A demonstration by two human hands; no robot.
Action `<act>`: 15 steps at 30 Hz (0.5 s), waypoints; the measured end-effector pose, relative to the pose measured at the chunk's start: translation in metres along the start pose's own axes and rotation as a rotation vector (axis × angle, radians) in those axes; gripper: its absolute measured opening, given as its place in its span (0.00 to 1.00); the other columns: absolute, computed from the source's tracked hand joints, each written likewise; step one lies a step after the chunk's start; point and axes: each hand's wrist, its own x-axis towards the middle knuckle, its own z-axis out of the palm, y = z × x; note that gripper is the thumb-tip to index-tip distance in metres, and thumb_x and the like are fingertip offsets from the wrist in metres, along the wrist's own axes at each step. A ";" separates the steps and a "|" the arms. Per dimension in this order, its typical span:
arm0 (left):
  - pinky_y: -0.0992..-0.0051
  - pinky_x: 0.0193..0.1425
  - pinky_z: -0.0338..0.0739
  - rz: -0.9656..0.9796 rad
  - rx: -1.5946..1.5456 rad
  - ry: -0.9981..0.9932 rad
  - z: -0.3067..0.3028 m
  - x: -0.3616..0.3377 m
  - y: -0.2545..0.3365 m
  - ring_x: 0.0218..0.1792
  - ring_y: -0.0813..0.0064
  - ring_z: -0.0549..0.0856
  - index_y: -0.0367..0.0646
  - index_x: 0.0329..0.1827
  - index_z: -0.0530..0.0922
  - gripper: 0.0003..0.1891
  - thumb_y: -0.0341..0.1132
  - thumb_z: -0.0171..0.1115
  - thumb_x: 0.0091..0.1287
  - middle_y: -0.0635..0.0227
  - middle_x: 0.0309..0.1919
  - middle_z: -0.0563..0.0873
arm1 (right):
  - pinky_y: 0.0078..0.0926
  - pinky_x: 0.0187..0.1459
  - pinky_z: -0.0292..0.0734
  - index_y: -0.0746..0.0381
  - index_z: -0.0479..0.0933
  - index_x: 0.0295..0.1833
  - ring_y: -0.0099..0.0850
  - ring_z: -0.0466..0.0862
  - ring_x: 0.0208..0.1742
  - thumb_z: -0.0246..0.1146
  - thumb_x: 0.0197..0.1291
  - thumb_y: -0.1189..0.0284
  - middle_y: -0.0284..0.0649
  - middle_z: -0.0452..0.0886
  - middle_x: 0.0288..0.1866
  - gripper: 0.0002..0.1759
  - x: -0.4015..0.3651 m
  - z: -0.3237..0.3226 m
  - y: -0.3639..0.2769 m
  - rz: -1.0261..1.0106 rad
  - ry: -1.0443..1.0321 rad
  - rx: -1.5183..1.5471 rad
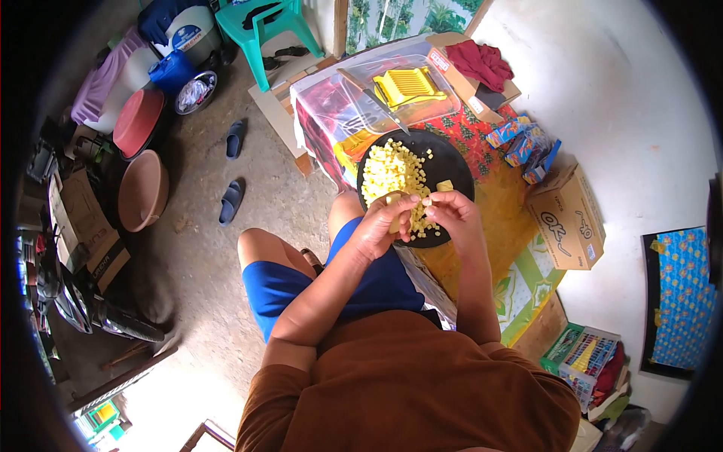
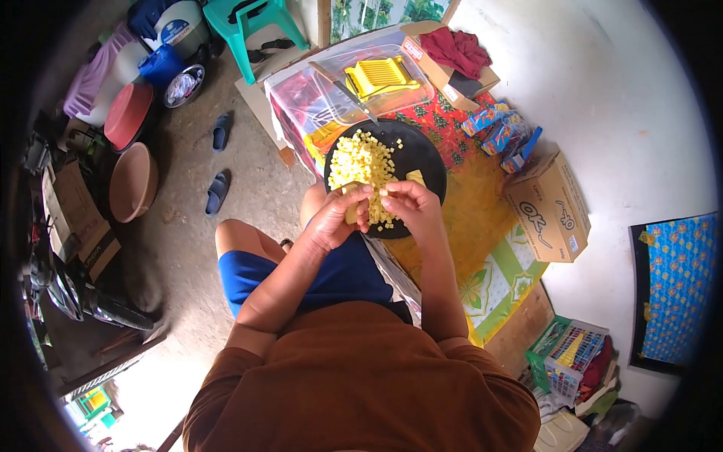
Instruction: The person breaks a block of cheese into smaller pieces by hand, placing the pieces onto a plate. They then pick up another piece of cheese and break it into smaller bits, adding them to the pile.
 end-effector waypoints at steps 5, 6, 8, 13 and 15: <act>0.77 0.24 0.68 0.005 0.148 0.000 0.004 -0.001 -0.002 0.20 0.82 0.72 0.45 0.35 0.78 0.13 0.44 0.69 0.62 0.76 0.21 0.75 | 0.19 0.46 0.79 0.68 0.79 0.48 0.21 0.82 0.42 0.66 0.57 0.83 0.36 0.83 0.41 0.13 -0.005 0.004 0.006 -0.117 -0.014 -0.167; 0.78 0.24 0.68 0.006 0.152 -0.005 0.005 -0.002 -0.002 0.20 0.82 0.72 0.45 0.35 0.78 0.12 0.43 0.69 0.62 0.76 0.21 0.75 | 0.19 0.46 0.79 0.68 0.79 0.48 0.21 0.82 0.42 0.66 0.57 0.83 0.36 0.83 0.41 0.13 -0.005 0.004 0.005 -0.146 -0.013 -0.190; 0.78 0.24 0.68 0.009 0.161 -0.015 0.006 -0.002 -0.001 0.20 0.83 0.72 0.45 0.36 0.79 0.10 0.40 0.69 0.62 0.76 0.22 0.76 | 0.19 0.46 0.78 0.68 0.79 0.49 0.21 0.82 0.42 0.66 0.57 0.82 0.36 0.83 0.41 0.13 -0.007 0.005 0.003 -0.151 -0.008 -0.195; 0.79 0.23 0.68 -0.024 0.067 -0.024 0.004 -0.004 0.000 0.20 0.82 0.74 0.44 0.38 0.79 0.09 0.38 0.69 0.62 0.74 0.23 0.78 | 0.19 0.45 0.78 0.67 0.79 0.51 0.20 0.81 0.42 0.65 0.58 0.83 0.36 0.83 0.41 0.14 -0.014 0.008 -0.012 -0.097 -0.034 -0.123; 0.78 0.23 0.68 -0.042 0.026 -0.028 0.004 -0.005 0.000 0.20 0.82 0.74 0.44 0.38 0.79 0.09 0.37 0.68 0.62 0.74 0.23 0.79 | 0.19 0.45 0.78 0.68 0.79 0.52 0.20 0.81 0.42 0.65 0.58 0.83 0.36 0.83 0.41 0.15 -0.016 0.007 -0.015 -0.092 -0.040 -0.139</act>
